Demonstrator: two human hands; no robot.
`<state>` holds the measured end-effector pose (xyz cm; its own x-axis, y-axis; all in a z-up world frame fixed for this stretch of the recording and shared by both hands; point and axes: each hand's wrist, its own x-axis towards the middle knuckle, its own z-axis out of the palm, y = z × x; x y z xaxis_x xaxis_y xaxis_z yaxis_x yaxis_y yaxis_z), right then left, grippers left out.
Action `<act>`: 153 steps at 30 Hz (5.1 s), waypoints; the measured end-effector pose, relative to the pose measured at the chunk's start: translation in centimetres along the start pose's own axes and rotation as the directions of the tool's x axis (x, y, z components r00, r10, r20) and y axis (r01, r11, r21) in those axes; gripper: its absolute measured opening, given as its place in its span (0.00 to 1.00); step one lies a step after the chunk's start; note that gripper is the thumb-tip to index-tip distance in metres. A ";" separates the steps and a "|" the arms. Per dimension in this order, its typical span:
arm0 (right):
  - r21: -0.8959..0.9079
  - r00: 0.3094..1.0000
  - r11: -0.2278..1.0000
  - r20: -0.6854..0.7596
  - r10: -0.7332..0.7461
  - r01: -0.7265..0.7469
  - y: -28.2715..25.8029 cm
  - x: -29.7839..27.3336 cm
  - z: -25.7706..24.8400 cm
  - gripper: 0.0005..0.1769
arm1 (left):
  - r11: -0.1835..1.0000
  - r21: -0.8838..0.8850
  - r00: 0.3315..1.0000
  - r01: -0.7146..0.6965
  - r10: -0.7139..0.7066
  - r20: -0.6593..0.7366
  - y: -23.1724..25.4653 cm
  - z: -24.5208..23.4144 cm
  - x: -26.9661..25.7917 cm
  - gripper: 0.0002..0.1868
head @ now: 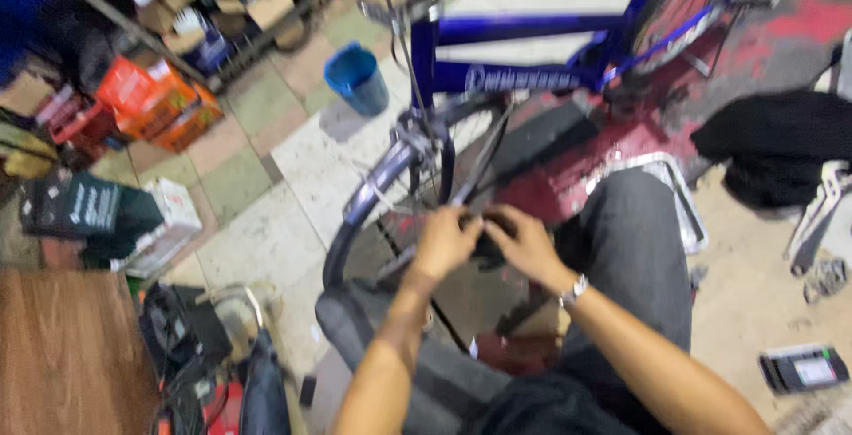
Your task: The person is repairing a bicycle's front wheel assembly. They use a wrench to tighten bolts on the brake caliper and mudguard, then use pliers to adjust the brake cable tension. The person works on the front fork area, manipulating small metal parts and tools.
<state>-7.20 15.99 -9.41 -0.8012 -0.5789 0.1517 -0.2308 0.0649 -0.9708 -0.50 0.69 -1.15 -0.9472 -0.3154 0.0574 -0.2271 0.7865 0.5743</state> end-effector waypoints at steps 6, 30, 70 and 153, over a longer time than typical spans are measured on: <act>0.050 0.995 0.996 0.067 0.074 -0.078 -2.0 0.4 -0.8 0.17 | 0.992 -0.112 0.992 0.050 -0.037 0.118 2.4 -1.0 -0.3 0.15; -0.775 0.458 0.514 -0.330 -0.826 0.368 -29.4 1.2 -16.2 0.26 | 0.058 -0.925 0.889 -0.375 0.306 -0.341 22.7 -17.6 12.9 0.21; 0.275 0.500 0.717 -0.559 0.661 -0.640 20.5 -18.5 -18.1 0.27 | 0.200 -0.720 0.742 0.665 -0.067 0.667 17.2 24.6 6.4 0.23; -0.504 0.747 0.555 -0.510 0.427 -0.662 60.4 6.8 -17.2 0.07 | 0.953 0.299 0.685 0.049 -0.250 0.684 15.7 35.7 29.7 0.23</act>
<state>-36.10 29.97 -63.77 -0.9783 0.0102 -0.2068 0.1240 0.8286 -0.5460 -40.31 22.61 -19.62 -0.7470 -0.0496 -0.6630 -0.3305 0.8930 0.3055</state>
